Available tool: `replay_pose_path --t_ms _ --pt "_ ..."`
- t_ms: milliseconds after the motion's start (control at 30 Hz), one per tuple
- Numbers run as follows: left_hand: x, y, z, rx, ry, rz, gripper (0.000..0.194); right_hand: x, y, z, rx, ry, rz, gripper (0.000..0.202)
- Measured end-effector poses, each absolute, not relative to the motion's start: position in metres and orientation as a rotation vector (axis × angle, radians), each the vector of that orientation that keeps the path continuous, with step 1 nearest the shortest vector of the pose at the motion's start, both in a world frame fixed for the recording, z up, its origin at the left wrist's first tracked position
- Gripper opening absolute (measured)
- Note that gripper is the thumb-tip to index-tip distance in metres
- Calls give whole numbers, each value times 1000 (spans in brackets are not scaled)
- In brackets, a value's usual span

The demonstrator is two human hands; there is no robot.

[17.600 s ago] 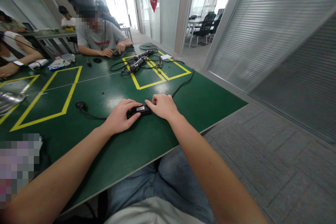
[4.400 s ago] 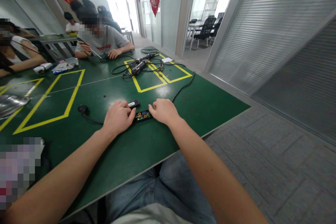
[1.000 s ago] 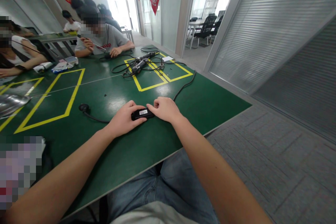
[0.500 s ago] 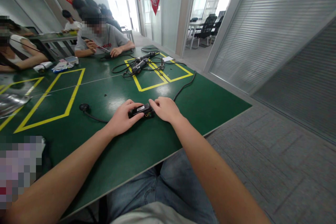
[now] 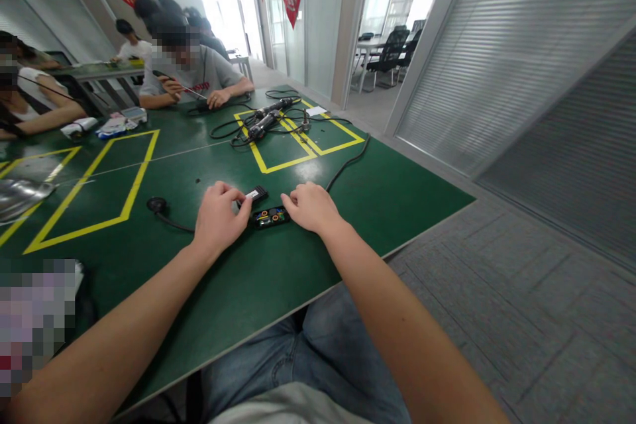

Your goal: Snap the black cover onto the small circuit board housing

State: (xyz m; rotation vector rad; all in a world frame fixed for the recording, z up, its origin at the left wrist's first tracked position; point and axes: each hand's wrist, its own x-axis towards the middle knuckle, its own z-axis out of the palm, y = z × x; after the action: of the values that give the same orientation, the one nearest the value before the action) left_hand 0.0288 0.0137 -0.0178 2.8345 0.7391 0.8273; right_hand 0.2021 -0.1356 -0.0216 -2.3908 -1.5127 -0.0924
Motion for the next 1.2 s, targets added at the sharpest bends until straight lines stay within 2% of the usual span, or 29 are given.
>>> replay_pose_path --t_ms 100,300,533,833,1000,1067,1200 --pt "28 7 -12 3021 661 554 53 200 -136 -21 -2411 -1517 -133 52" --pt "31 -2 -6 3122 685 367 59 197 -135 -21 -2436 -1485 -169 57" --pt "30 2 -7 3041 711 461 60 200 -136 -21 -2421 -1465 -192 58" --pt "31 3 -8 3022 641 353 55 201 -134 -23 -2403 -1469 -109 53" --pt "29 5 -9 2891 593 720 25 203 -135 -23 -2359 -1456 -65 46" --pt "30 9 -14 2800 624 781 35 203 -135 -23 -2358 -1447 -57 44" --pt "34 21 -22 2606 753 600 49 203 -135 -22 -2360 -1441 -42 48"
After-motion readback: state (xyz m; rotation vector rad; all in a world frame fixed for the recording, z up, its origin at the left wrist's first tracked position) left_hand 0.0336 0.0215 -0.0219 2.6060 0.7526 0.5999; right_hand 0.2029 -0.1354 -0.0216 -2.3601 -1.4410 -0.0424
